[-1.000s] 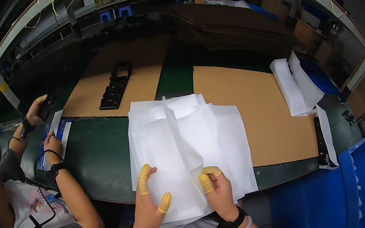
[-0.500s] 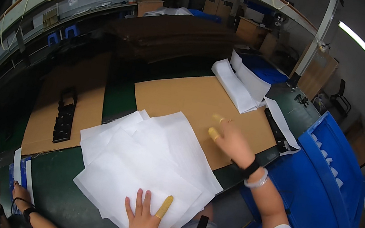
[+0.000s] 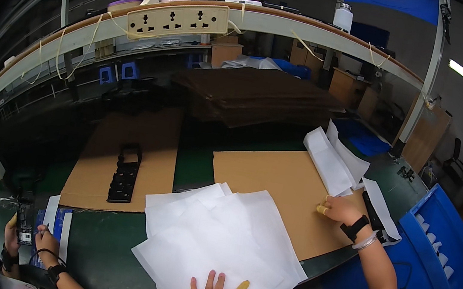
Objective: Wrapping plastic parts in protective foam sheets and placing them into blue storage bins.
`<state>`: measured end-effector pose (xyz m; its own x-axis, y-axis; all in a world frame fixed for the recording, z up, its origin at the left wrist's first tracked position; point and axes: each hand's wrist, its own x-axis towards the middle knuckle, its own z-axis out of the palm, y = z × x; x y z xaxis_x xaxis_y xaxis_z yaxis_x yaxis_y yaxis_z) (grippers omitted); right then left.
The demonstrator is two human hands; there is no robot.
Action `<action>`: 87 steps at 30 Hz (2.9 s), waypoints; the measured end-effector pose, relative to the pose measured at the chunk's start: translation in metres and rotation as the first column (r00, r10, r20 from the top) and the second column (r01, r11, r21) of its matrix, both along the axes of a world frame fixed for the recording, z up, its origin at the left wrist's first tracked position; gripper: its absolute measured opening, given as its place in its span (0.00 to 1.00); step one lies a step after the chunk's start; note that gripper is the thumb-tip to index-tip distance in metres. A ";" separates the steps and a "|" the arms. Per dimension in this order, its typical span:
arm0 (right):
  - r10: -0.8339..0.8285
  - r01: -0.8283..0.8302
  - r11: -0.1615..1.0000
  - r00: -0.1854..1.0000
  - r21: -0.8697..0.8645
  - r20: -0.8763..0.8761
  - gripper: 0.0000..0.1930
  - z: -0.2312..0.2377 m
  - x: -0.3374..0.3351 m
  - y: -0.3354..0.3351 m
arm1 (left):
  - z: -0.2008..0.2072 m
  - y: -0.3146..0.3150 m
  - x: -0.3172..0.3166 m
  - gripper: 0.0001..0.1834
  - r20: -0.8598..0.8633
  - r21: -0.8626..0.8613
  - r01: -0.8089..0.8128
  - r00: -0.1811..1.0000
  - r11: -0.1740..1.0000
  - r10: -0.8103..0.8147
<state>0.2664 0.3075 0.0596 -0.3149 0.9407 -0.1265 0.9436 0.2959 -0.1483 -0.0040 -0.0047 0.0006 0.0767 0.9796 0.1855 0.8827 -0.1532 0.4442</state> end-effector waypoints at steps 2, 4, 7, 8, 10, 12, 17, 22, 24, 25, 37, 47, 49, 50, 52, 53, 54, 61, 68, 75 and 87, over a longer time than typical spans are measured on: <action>-0.023 0.065 0.957 0.989 0.283 -0.148 0.24 0.003 0.011 0.021 | -0.002 0.003 0.004 0.47 0.002 0.020 0.004 1.000 1.000 -0.004; -0.046 0.209 0.826 0.951 0.524 -0.306 0.25 -0.010 0.047 0.054 | -0.006 0.006 0.006 0.46 0.014 0.040 0.041 0.999 0.998 -0.041; -0.093 0.087 0.925 0.996 0.371 -0.003 0.27 -0.049 0.059 0.094 | -0.006 0.009 0.006 0.46 -0.010 0.022 0.029 1.000 0.999 -0.029; -0.121 0.116 0.945 0.993 0.305 -0.003 0.27 -0.043 0.047 0.086 | -0.007 0.007 0.006 0.46 -0.018 0.009 0.037 0.999 0.999 -0.037; -0.108 0.109 0.978 0.994 0.177 -0.011 0.24 -0.017 0.026 0.061 | -0.008 0.007 0.006 0.44 -0.007 0.039 0.018 1.000 0.999 -0.018; 0.018 -0.001 0.968 0.998 0.249 -0.066 0.23 -0.025 0.027 0.029 | -0.004 0.007 0.008 0.44 -0.016 0.044 0.037 0.999 0.998 -0.036; 0.104 -0.092 0.938 0.994 0.335 -0.018 0.23 -0.019 -0.007 -0.077 | 0.001 0.007 0.004 0.42 -0.059 0.019 0.022 0.998 1.000 -0.021; 0.162 -0.057 0.952 0.928 0.301 -0.336 0.14 -0.008 -0.016 -0.118 | 0.011 0.013 0.003 0.43 -0.100 -0.052 0.018 0.995 0.999 -0.023; 0.142 -0.010 0.952 0.899 0.305 -0.413 0.12 -0.013 -0.024 -0.121 | 0.011 0.015 0.003 0.44 -0.082 -0.021 -0.003 0.997 1.000 0.001; 0.126 0.039 0.949 0.863 0.312 -0.489 0.11 -0.014 -0.027 -0.122 | 0.012 0.016 0.004 0.44 -0.083 -0.023 -0.006 0.997 1.000 0.004; 0.880 -0.874 0.451 0.401 0.182 -0.254 0.10 -0.027 -0.111 -0.202 | -0.005 0.004 -0.019 0.32 0.266 0.019 0.040 0.963 0.999 -0.043; 0.031 -0.764 0.580 0.366 -0.282 -0.930 0.09 0.009 -0.077 -0.180 | 0.016 0.021 -0.009 0.17 0.112 0.087 0.093 0.988 0.992 -0.102; 0.042 -0.434 0.899 0.218 -0.058 -0.975 0.11 0.001 -0.057 -0.143 | 0.015 0.019 -0.011 0.17 0.137 0.065 0.074 0.987 0.995 -0.082; 0.184 -0.134 0.982 0.523 0.133 -0.832 0.12 -0.002 -0.041 -0.122 | 0.019 0.018 -0.010 0.17 0.140 0.061 0.096 0.985 0.994 -0.104; -0.002 0.084 0.863 0.987 0.498 -0.162 0.23 -0.027 -0.008 -0.090 | 0.022 0.017 -0.008 0.20 0.254 0.062 0.100 0.961 0.993 -0.113; -0.164 0.168 0.925 0.986 0.341 -0.042 0.31 -0.026 -0.009 -0.089 | 0.018 0.016 -0.014 0.20 0.253 0.070 0.106 0.960 0.992 -0.120; -0.155 0.160 0.930 0.987 0.331 -0.041 0.34 -0.027 -0.012 -0.087 | 0.014 0.014 -0.021 0.21 0.350 0.059 0.120 0.927 0.991 -0.133; -0.138 0.152 0.947 0.988 0.282 -0.069 0.34 -0.024 -0.033 -0.087 | 0.013 0.014 0.006 0.23 0.239 0.011 0.027 0.971 1.000 -0.029; -0.433 -0.595 0.786 -0.334 -0.169 -0.838 0.40 -0.012 -0.021 -0.164 | -0.014 0.015 0.007 0.42 -0.038 -0.013 0.018 0.999 1.000 -0.018; -0.571 -0.762 0.647 -0.488 0.003 -0.660 0.34 -0.032 -0.041 -0.225 | 0.005 0.015 0.021 0.35 -0.144 0.040 -0.051 0.988 0.998 0.056; -0.393 -0.685 0.723 -0.514 0.090 -0.763 0.38 -0.004 -0.051 -0.216 | -0.025 0.014 0.011 0.28 -0.089 0.119 0.016 0.996 0.993 -0.005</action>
<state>0.2158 0.0911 0.0559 -0.5482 0.7315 0.4054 -0.7643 -0.2414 -0.5980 0.0065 0.0092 -0.0242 0.1079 0.9500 0.2930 0.9159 -0.2096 0.3422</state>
